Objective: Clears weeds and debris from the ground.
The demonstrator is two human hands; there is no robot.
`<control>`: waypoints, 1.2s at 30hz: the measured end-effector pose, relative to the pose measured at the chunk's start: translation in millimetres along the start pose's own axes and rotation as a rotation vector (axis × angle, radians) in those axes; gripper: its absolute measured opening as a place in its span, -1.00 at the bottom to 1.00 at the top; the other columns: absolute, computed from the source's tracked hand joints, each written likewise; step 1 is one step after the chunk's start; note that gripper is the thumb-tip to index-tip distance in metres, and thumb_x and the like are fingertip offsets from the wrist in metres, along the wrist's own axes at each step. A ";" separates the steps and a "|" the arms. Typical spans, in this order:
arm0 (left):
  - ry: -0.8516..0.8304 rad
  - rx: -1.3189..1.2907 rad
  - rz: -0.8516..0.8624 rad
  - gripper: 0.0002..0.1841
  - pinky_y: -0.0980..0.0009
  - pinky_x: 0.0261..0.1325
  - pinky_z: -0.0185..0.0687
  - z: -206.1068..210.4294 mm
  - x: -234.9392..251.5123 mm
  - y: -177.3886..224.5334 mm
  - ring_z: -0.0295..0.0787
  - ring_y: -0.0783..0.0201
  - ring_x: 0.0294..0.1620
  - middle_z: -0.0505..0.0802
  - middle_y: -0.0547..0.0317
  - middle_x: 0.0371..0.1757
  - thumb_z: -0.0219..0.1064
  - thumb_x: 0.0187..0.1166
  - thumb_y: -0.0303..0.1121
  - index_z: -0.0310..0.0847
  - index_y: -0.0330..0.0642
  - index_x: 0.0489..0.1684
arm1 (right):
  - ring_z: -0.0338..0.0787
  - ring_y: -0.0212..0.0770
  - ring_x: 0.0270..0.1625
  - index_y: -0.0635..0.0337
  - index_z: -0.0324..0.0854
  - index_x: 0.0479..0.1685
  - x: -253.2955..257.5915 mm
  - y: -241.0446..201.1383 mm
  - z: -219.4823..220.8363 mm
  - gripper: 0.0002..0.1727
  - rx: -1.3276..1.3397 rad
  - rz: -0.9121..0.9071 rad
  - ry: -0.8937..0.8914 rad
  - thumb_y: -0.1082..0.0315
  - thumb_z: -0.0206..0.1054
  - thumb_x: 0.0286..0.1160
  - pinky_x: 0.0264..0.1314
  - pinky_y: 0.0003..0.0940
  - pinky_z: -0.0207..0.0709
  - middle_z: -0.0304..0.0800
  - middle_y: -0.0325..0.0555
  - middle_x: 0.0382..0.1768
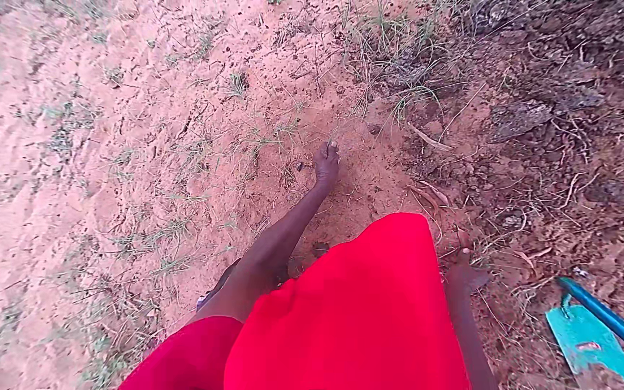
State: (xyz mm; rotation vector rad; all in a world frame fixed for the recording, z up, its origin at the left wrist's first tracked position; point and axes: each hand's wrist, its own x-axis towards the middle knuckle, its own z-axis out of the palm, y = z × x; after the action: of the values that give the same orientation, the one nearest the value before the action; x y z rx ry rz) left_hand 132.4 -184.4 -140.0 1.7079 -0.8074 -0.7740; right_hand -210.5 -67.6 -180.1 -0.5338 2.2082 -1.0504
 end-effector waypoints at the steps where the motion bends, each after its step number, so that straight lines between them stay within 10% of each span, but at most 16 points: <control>1: 0.003 -0.030 -0.007 -0.65 0.31 -0.21 0.46 -5.6 -8.4 -1.8 0.43 0.33 -0.43 0.56 0.14 -0.43 -0.02 0.88 -0.30 0.57 -0.45 -0.05 | 0.62 -0.42 -0.37 0.41 0.23 0.61 -1.6 0.3 -0.9 -0.39 0.003 0.004 -0.001 0.17 0.25 0.79 -0.13 -0.45 0.61 0.58 -0.06 -0.20; 7: -0.018 -0.073 0.202 -0.70 0.50 -0.42 0.36 -1.1 -28.6 50.5 0.32 0.52 -0.63 0.44 0.40 -0.64 0.07 0.83 -0.30 0.58 -0.29 -0.27 | 0.65 -0.36 -0.25 0.44 0.33 0.54 -6.3 -6.4 -0.5 -0.44 -0.063 0.001 0.000 0.18 0.26 0.78 0.04 -0.38 0.59 0.64 0.01 -0.14; 10: -0.160 0.220 0.043 -0.70 -0.05 0.21 0.60 18.9 36.0 53.7 0.77 -0.06 -0.01 0.82 -0.21 -0.11 0.25 0.73 -0.30 0.68 -0.40 0.13 | 0.69 -0.29 -0.21 0.43 0.36 0.54 -3.5 -2.8 -1.2 -0.42 -0.079 -0.013 0.013 0.14 0.26 0.78 0.08 -0.31 0.60 0.69 0.08 -0.09; 12: -0.286 0.396 -0.004 -0.66 -0.13 0.50 0.48 39.8 70.3 47.3 0.70 -0.16 0.38 0.81 -0.28 0.24 0.32 0.63 -0.37 0.68 -0.34 0.30 | 0.72 -0.26 -0.18 0.41 0.36 0.57 -3.3 -2.5 -3.2 -0.40 -0.083 -0.010 0.007 0.13 0.27 0.77 0.08 -0.30 0.63 0.70 0.12 -0.05; 19: -0.294 0.674 0.061 -0.70 -0.09 0.61 0.39 78.8 81.4 70.0 0.55 -0.15 0.57 0.67 -0.23 0.49 0.24 0.68 -0.41 0.74 -0.26 0.27 | 0.75 -0.09 -0.03 0.50 0.40 0.52 -13.3 -12.0 -13.3 -0.44 -0.147 -0.047 -0.042 0.17 0.24 0.79 0.26 -0.15 0.56 0.74 0.29 0.04; 23: -0.340 0.602 0.130 -0.59 -0.19 0.61 0.34 76.5 77.8 56.4 0.56 -0.21 0.58 0.70 -0.25 0.48 0.04 0.85 -0.33 0.53 -0.19 0.57 | 0.73 -0.12 -0.04 0.49 0.38 0.53 -11.8 -12.9 -9.9 -0.44 -0.121 -0.021 -0.049 0.18 0.24 0.80 0.24 -0.17 0.55 0.72 0.25 0.02; 31: -0.239 0.353 0.051 -0.59 -0.19 0.43 0.49 57.2 36.1 34.2 0.72 -0.24 0.30 0.78 -0.38 0.20 -0.03 0.89 -0.28 0.53 -0.43 0.41 | 0.71 -0.23 -0.23 0.46 0.32 0.57 -5.6 -3.8 -6.7 -0.44 -0.024 -0.018 -0.048 0.22 0.23 0.80 0.02 -0.27 0.63 0.69 0.15 -0.08; 34: -0.156 -0.078 0.080 -0.74 0.40 -0.37 0.41 50.0 -10.1 26.3 0.40 0.39 -0.54 0.49 0.25 -0.52 0.05 0.84 -0.29 0.55 -0.29 -0.11 | 0.68 -0.29 -0.21 0.48 0.32 0.56 -13.0 -13.1 0.1 -0.43 0.036 -0.014 0.021 0.22 0.26 0.77 0.05 -0.33 0.61 0.66 0.08 -0.10; 36: -0.157 -0.212 0.099 -0.82 0.57 -0.51 0.33 48.5 -13.6 37.1 0.35 0.56 -0.62 0.53 0.39 -0.55 0.20 0.75 -0.33 0.63 -0.26 -0.08 | 0.69 -0.16 -0.02 0.51 0.35 0.55 -19.3 -21.5 4.5 -0.41 0.004 -0.033 0.020 0.23 0.29 0.75 0.26 -0.25 0.53 0.69 0.22 0.05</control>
State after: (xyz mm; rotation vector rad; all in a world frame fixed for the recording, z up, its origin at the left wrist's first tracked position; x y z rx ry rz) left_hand 79.9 -207.3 -114.7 1.4214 -0.8774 -0.9001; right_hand -191.6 -71.5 -158.1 -0.5621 2.2208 -1.0813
